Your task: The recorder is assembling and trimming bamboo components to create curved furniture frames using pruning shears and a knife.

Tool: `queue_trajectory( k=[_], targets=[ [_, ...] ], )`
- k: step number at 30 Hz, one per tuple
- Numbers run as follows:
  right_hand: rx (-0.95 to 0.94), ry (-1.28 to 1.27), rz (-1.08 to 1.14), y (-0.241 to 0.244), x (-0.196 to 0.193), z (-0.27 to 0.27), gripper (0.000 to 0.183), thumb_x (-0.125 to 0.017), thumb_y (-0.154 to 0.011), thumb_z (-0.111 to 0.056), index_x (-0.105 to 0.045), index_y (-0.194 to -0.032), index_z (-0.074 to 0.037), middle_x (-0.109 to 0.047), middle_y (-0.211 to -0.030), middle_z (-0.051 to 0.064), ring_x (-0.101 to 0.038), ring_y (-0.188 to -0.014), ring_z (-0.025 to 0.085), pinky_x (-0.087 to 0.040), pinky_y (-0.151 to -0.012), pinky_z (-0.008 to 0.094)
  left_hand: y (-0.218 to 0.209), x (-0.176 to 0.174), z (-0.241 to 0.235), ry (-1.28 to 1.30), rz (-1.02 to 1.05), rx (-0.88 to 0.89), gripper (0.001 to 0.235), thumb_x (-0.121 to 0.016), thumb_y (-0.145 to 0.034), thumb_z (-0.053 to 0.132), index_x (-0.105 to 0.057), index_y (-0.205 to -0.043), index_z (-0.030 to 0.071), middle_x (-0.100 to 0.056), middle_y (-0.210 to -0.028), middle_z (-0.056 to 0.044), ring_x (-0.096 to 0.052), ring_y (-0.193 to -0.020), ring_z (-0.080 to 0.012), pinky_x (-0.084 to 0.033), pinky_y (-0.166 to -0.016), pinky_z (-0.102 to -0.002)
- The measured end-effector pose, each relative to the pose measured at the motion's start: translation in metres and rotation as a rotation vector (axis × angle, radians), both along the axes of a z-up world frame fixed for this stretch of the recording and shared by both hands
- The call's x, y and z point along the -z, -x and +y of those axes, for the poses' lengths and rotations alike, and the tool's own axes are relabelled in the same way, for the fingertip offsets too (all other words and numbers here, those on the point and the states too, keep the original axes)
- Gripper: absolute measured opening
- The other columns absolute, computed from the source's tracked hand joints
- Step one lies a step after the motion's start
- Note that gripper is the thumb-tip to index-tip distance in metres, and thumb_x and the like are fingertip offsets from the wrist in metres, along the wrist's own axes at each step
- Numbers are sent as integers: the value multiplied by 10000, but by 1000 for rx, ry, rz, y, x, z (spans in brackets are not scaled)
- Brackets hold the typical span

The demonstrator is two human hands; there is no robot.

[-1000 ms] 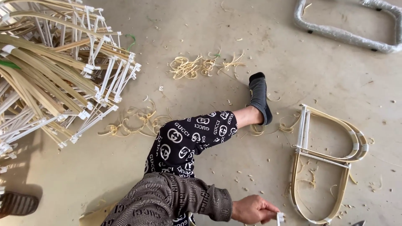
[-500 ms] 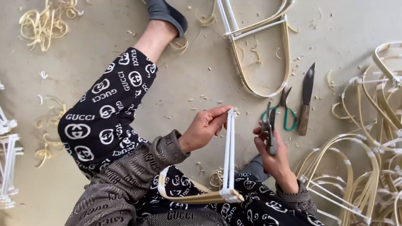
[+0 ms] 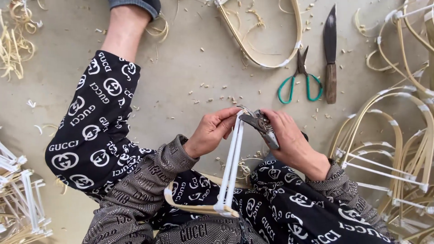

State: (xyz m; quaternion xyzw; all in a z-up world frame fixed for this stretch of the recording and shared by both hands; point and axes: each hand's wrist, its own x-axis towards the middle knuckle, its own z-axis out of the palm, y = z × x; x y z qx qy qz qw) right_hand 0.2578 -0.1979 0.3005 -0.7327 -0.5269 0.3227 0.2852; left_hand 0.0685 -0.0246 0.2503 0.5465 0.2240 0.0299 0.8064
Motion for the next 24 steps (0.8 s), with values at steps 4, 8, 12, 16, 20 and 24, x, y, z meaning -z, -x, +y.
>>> queue_trajectory(
  k=[4,8,12,16,20,24],
  targets=[
    [-84,-3,-22,0,-1,9,888,-701,-590,53,-416,-1429,4,-545,-1296,237,-499,-1238,441,-403,-1051,506,2,8,8,-57,30,101,365,-536,-1082,96,-608,-1434,30,-590,-822,51,-473,-663,-30,-433,-587,-190],
    [-59,-37,15,15,47,-6,787,-691,-667,50,-440,-1412,7,-561,-1288,228,-523,-1236,427,-418,-1054,491,6,21,4,-32,84,150,378,-527,-1075,92,-604,-1441,41,-577,-790,49,-478,-651,-31,-432,-578,-188],
    [62,-144,31,33,101,-14,586,-707,-797,13,-486,-1340,15,-598,-1220,216,-571,-1150,417,-453,-985,477,5,38,4,-40,80,138,370,-529,-1066,78,-602,-1425,21,-631,-866,33,-551,-777,-46,-471,-660,-195],
    [160,-242,12,39,106,-3,472,-737,-815,-22,-535,-1240,15,-636,-1109,201,-606,-1020,416,-485,-873,471,2,41,9,-108,89,127,356,-547,-1068,83,-626,-1405,4,-644,-870,24,-574,-811,-61,-512,-732,-205],
    [163,-237,-15,33,127,-6,397,-737,-796,-16,-559,-1151,-5,-643,-991,183,-626,-916,406,-506,-776,462,2,44,12,-139,101,141,339,-552,-1072,98,-637,-1385,0,-634,-844,23,-568,-798,-61,-505,-729,-208],
    [133,-249,-21,28,130,6,362,-728,-782,-11,-567,-1105,-26,-642,-893,163,-647,-839,392,-521,-695,454,2,49,25,-148,100,135,351,-532,-1071,112,-621,-1395,8,-610,-818,36,-553,-779,-58,-482,-710,-207]
  ],
)
